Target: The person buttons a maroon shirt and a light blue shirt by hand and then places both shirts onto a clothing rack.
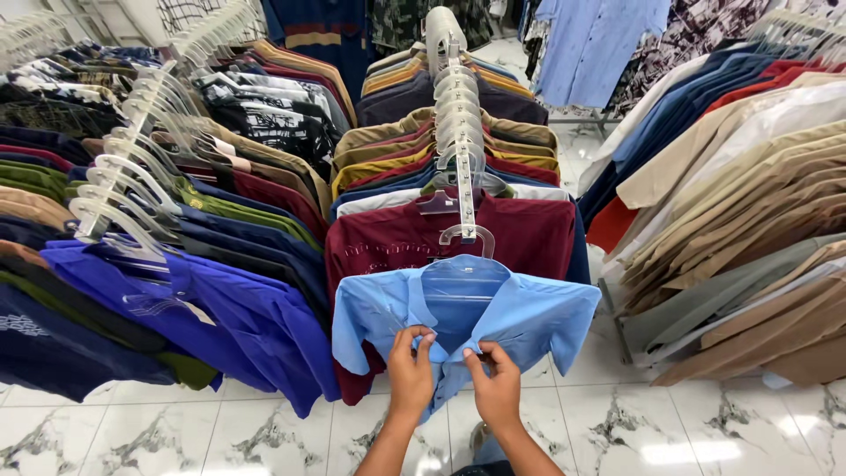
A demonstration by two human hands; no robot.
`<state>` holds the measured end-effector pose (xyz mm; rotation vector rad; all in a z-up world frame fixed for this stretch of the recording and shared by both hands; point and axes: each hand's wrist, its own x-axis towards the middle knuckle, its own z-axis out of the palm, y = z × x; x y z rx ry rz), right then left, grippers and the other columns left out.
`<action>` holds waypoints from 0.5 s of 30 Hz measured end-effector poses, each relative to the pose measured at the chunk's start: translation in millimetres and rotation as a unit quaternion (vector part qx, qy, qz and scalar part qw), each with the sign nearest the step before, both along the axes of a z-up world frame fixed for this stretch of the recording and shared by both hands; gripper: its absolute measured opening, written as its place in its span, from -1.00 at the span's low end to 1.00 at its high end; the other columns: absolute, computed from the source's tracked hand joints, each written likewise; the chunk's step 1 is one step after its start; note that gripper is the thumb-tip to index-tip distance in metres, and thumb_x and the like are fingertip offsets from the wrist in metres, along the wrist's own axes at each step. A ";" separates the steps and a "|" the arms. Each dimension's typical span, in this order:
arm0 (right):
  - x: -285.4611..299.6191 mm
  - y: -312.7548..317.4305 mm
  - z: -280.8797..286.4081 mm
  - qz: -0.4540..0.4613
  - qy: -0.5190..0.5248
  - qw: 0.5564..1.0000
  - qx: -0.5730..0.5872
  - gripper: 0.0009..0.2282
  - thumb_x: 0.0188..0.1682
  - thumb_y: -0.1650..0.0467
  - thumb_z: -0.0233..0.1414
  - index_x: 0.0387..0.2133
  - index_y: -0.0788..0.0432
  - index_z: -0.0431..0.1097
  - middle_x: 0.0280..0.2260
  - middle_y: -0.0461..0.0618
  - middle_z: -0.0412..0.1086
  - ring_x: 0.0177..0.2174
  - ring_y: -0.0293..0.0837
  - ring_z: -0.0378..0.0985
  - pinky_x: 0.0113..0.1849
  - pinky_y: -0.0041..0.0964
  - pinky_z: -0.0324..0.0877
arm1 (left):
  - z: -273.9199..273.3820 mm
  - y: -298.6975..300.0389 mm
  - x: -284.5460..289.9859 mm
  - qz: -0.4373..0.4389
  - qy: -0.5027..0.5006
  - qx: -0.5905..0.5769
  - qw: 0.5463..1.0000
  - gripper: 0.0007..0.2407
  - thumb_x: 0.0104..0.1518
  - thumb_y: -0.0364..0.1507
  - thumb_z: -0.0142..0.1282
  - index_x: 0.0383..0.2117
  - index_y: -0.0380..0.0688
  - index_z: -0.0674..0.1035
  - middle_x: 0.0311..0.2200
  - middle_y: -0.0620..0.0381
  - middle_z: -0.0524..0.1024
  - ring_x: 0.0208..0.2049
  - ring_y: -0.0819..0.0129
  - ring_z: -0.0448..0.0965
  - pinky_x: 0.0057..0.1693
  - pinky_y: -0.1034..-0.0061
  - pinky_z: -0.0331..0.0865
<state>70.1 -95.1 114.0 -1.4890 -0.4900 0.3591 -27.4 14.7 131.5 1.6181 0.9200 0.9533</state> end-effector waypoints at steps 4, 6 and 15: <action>-3.4 0.1 -3.3 0.001 0.014 1.000 0.000 -0.93 -0.04 0.45 0.21 -0.40 0.23 0.51 -0.48 -0.10 0.50 -0.41 -0.27 0.55 -0.26 -0.37 0.42 | -28.4 6.6 2.5 -0.009 -0.065 -0.115 0.991 -0.94 0.27 -0.43 0.10 -0.30 -0.08 0.60 -0.50 0.27 0.48 -0.46 0.56 0.38 -0.24 0.60 0.29; -4.0 -0.5 -7.9 0.006 0.023 1.000 0.000 -0.93 -0.04 0.44 0.21 -0.38 0.23 0.53 -0.48 -0.11 0.47 -0.41 -0.29 0.46 -0.29 -0.37 0.38 | -8.0 1.5 -0.5 -0.002 -0.069 -0.202 0.977 -0.85 0.17 -0.54 0.19 -0.16 -0.17 0.66 -0.17 0.06 0.71 -0.12 0.46 0.69 0.05 0.60 0.51; -12.2 -0.3 4.7 0.018 0.043 0.999 0.019 -0.91 -0.03 0.46 0.18 -0.36 0.29 0.52 -0.44 -0.03 0.53 -0.36 -0.24 0.56 -0.21 -0.29 0.59 | 5.3 -4.4 -12.5 -0.054 -0.076 -0.249 0.964 -0.75 0.06 -0.63 0.32 -0.11 -0.19 0.73 -0.56 0.22 0.52 -0.45 0.59 0.47 -0.24 0.66 0.38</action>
